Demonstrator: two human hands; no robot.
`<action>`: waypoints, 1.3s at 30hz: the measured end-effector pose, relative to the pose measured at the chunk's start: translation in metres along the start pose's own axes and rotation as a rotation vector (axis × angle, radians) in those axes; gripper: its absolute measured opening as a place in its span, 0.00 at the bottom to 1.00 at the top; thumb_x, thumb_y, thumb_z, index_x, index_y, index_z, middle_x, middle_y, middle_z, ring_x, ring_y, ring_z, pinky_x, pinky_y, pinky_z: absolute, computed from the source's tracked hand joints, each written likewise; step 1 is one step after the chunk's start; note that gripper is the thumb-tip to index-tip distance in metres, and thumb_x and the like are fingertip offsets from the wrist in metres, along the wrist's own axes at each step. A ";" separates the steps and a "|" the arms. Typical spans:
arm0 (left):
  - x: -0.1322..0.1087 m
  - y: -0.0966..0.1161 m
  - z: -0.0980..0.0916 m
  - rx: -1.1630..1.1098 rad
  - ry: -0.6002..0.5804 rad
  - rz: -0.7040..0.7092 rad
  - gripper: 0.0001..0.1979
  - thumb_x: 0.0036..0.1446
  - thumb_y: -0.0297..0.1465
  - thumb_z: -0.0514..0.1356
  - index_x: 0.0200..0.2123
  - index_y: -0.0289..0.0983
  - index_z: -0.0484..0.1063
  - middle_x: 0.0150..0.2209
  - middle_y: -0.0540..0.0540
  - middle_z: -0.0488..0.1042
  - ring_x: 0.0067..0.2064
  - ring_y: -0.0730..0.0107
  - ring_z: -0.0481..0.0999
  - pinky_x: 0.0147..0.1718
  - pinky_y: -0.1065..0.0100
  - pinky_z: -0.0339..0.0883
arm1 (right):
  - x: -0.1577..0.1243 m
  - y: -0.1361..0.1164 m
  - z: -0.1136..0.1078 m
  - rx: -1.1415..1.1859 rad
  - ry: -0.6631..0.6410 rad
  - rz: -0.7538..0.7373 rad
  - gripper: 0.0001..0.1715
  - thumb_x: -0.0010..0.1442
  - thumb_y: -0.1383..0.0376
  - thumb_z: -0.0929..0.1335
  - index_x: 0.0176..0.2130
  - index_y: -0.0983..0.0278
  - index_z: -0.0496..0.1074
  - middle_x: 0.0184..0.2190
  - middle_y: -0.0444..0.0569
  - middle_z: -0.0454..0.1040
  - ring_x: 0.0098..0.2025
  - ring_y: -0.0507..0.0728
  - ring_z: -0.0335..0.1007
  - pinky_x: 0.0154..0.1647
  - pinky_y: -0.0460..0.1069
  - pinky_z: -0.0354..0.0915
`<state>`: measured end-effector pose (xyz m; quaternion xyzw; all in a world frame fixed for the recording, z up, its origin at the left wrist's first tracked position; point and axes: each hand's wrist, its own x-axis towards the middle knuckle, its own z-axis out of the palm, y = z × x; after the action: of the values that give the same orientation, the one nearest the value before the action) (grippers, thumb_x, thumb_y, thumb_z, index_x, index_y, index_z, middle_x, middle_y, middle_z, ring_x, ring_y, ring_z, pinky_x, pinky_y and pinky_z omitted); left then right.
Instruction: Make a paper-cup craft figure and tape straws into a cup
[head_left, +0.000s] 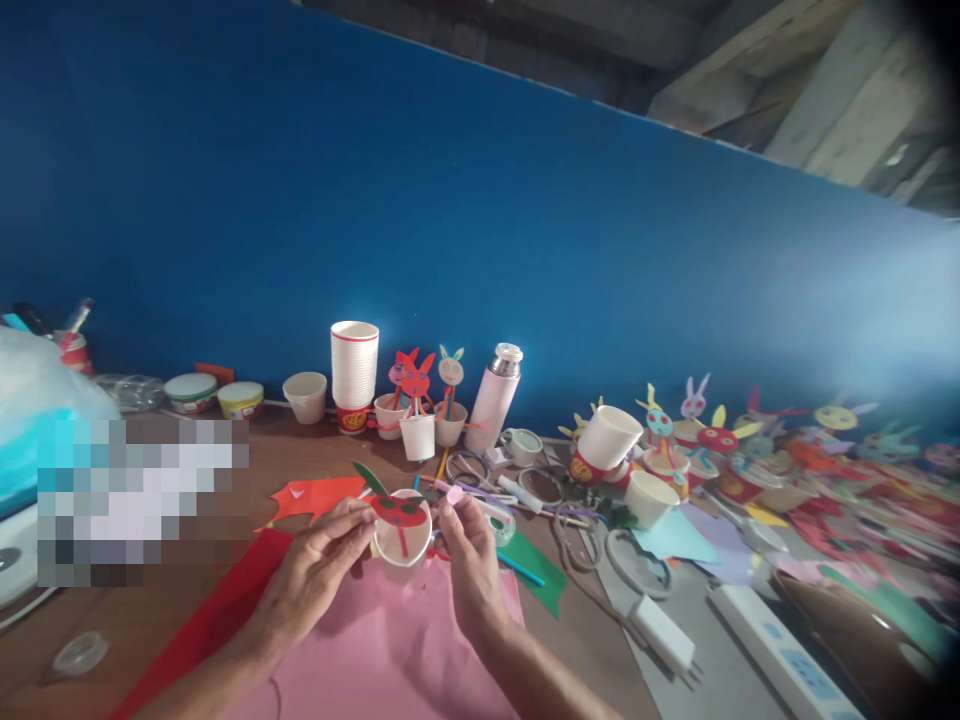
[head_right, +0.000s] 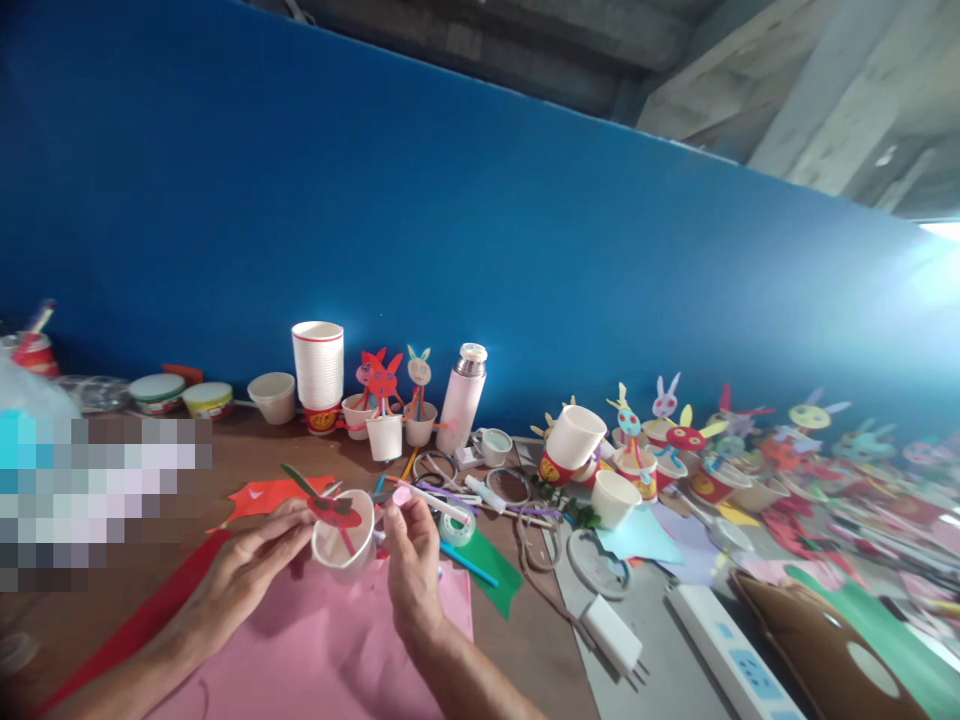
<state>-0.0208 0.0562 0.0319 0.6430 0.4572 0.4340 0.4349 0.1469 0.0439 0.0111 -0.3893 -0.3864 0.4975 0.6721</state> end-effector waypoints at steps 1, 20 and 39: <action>0.000 -0.001 0.000 0.048 0.012 0.006 0.13 0.53 0.39 0.56 0.21 0.41 0.71 0.26 0.51 0.70 0.34 0.67 0.71 0.36 0.73 0.65 | 0.000 0.000 0.000 0.001 -0.004 0.004 0.12 0.55 0.56 0.68 0.33 0.62 0.66 0.27 0.42 0.67 0.25 0.49 0.60 0.26 0.43 0.57; 0.001 -0.006 0.002 -0.015 -0.043 -0.102 0.13 0.53 0.42 0.55 0.27 0.39 0.72 0.22 0.54 0.69 0.26 0.70 0.67 0.26 0.73 0.61 | -0.001 0.000 -0.001 -0.072 -0.076 0.075 0.15 0.54 0.54 0.67 0.29 0.64 0.67 0.24 0.41 0.65 0.23 0.49 0.57 0.26 0.43 0.57; 0.001 -0.017 0.005 -0.093 0.016 -0.126 0.13 0.53 0.41 0.56 0.27 0.38 0.71 0.19 0.54 0.68 0.24 0.70 0.68 0.26 0.72 0.62 | -0.008 0.005 -0.001 -0.239 -0.085 -0.031 0.14 0.58 0.55 0.64 0.30 0.62 0.70 0.25 0.43 0.68 0.27 0.52 0.62 0.30 0.46 0.60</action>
<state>-0.0196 0.0599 0.0148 0.5887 0.4794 0.4316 0.4872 0.1440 0.0373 0.0052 -0.4395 -0.4769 0.4535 0.6114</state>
